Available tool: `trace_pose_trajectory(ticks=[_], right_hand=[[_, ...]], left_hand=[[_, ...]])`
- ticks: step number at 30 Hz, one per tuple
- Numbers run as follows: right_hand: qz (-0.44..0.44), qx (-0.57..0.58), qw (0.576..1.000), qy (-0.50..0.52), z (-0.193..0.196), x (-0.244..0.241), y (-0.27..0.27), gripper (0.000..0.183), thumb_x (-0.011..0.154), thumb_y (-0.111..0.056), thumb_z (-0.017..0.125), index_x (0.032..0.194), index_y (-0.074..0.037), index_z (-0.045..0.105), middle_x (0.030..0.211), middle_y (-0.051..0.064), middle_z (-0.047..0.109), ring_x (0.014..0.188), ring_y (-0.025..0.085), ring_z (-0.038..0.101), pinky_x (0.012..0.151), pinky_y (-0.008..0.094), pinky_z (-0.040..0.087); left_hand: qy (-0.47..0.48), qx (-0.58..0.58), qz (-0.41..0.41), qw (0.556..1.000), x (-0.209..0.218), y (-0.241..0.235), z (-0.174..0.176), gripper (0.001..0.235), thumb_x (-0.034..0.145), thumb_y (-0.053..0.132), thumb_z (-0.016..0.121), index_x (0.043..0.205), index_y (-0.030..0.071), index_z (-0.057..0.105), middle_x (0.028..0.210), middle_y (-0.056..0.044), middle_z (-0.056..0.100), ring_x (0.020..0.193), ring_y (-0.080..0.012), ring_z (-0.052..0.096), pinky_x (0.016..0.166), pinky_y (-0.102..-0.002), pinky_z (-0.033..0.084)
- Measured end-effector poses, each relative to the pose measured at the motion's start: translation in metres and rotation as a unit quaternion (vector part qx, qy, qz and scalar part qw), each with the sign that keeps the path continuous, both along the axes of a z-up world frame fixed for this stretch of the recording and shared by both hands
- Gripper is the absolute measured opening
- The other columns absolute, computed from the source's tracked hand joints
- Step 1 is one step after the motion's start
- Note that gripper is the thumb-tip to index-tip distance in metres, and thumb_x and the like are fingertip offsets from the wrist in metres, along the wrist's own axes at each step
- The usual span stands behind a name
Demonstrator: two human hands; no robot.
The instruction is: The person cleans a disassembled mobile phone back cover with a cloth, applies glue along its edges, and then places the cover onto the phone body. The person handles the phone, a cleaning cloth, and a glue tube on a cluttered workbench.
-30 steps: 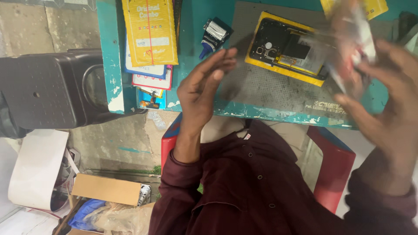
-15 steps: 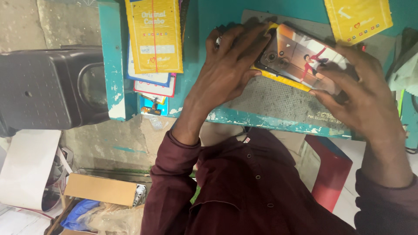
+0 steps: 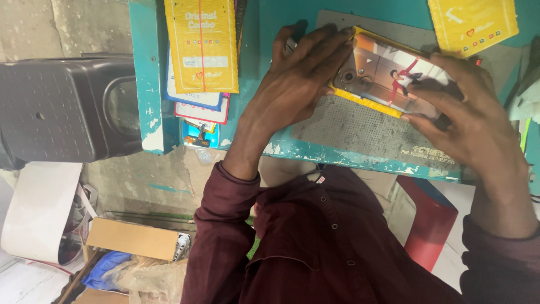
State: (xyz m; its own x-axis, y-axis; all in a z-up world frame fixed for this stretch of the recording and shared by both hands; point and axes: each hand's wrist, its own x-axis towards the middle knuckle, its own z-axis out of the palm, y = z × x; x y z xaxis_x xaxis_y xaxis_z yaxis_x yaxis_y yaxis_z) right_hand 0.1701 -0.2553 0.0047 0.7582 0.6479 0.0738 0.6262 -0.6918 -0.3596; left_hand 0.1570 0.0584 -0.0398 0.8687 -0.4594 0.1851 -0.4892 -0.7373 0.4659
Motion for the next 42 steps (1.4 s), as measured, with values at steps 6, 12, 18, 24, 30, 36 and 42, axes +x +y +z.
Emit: trace_pose_trajectory(ticks=[6, 12, 18, 24, 30, 36, 42], right_hand=[[0.016, 0.003, 1.0, -0.008, -0.003, 0.003, -0.001, 0.046, 0.074, -0.019, 0.092, 0.117, -0.009, 0.078, 0.148, 0.014, 0.054, 0.137, 0.035, 0.057, 0.115, 0.048, 0.053], [0.022, -0.004, 1.0, -0.017, -0.003, 0.004, 0.001, 0.043, 0.076, -0.021, 0.092, 0.115, -0.01, 0.078, 0.147, 0.014, 0.055, 0.137, 0.035, 0.057, 0.116, 0.048, 0.053], [0.026, -0.003, 1.0, -0.001, -0.002, 0.007, 0.002, 0.042, 0.079, -0.02, 0.09, 0.118, -0.009, 0.078, 0.149, 0.015, 0.057, 0.14, 0.033, 0.058, 0.12, 0.048, 0.051], [0.029, -0.014, 0.999, 0.0, 0.001, 0.009, 0.007, 0.044, 0.072, -0.022, 0.09, 0.111, -0.008, 0.078, 0.143, 0.016, 0.058, 0.134, 0.033, 0.058, 0.117, 0.052, 0.048], [0.024, 0.015, 0.999, 0.029, 0.008, 0.008, 0.01, 0.045, 0.074, -0.021, 0.088, 0.116, -0.009, 0.077, 0.144, 0.016, 0.057, 0.135, 0.035, 0.056, 0.117, 0.051, 0.048], [0.025, 0.027, 0.999, 0.033, 0.015, 0.008, 0.013, 0.047, 0.073, -0.022, 0.086, 0.117, -0.009, 0.076, 0.144, 0.017, 0.057, 0.134, 0.036, 0.056, 0.117, 0.051, 0.047], [0.038, 0.003, 0.999, 0.001, 0.02, 0.009, 0.016, 0.047, 0.07, -0.022, 0.087, 0.114, -0.01, 0.078, 0.14, 0.016, 0.058, 0.128, 0.036, 0.059, 0.114, 0.051, 0.048]], left_hand=[[-0.018, -0.001, -0.003, 1.0, 0.001, -0.001, -0.003, 0.065, 0.087, 0.011, 0.082, 0.148, 0.008, 0.057, 0.162, -0.004, 0.045, 0.147, -0.0243, 0.043, 0.123, -0.06, 0.025], [-0.027, -0.01, -0.001, 1.0, -0.004, -0.001, -0.006, 0.052, 0.09, 0.008, 0.08, 0.14, 0.011, 0.063, 0.16, -0.004, 0.047, 0.147, -0.0247, 0.044, 0.122, -0.06, 0.026], [-0.029, -0.016, 0.001, 0.999, -0.005, 0.0, -0.007, 0.05, 0.09, 0.009, 0.079, 0.138, 0.012, 0.067, 0.16, -0.004, 0.047, 0.145, -0.0252, 0.044, 0.122, -0.061, 0.025], [-0.034, 0.004, -0.004, 0.999, -0.004, -0.002, -0.007, 0.053, 0.089, 0.009, 0.08, 0.14, 0.009, 0.067, 0.16, -0.004, 0.047, 0.145, -0.0248, 0.044, 0.122, -0.061, 0.026], [-0.04, 0.008, -0.003, 0.999, -0.005, -0.004, -0.007, 0.053, 0.09, 0.015, 0.081, 0.14, 0.006, 0.066, 0.16, -0.005, 0.047, 0.145, -0.0249, 0.042, 0.121, -0.063, 0.026], [-0.057, 0.004, 0.002, 0.998, -0.006, -0.006, -0.01, 0.042, 0.099, 0.019, 0.076, 0.137, 0.004, 0.067, 0.158, -0.005, 0.049, 0.144, -0.0243, 0.045, 0.119, -0.065, 0.029], [-0.084, 0.043, -0.003, 0.996, -0.006, -0.007, -0.008, 0.042, 0.096, 0.013, 0.071, 0.137, 0.004, 0.068, 0.155, -0.006, 0.052, 0.143, -0.026, 0.046, 0.118, -0.066, 0.029]])
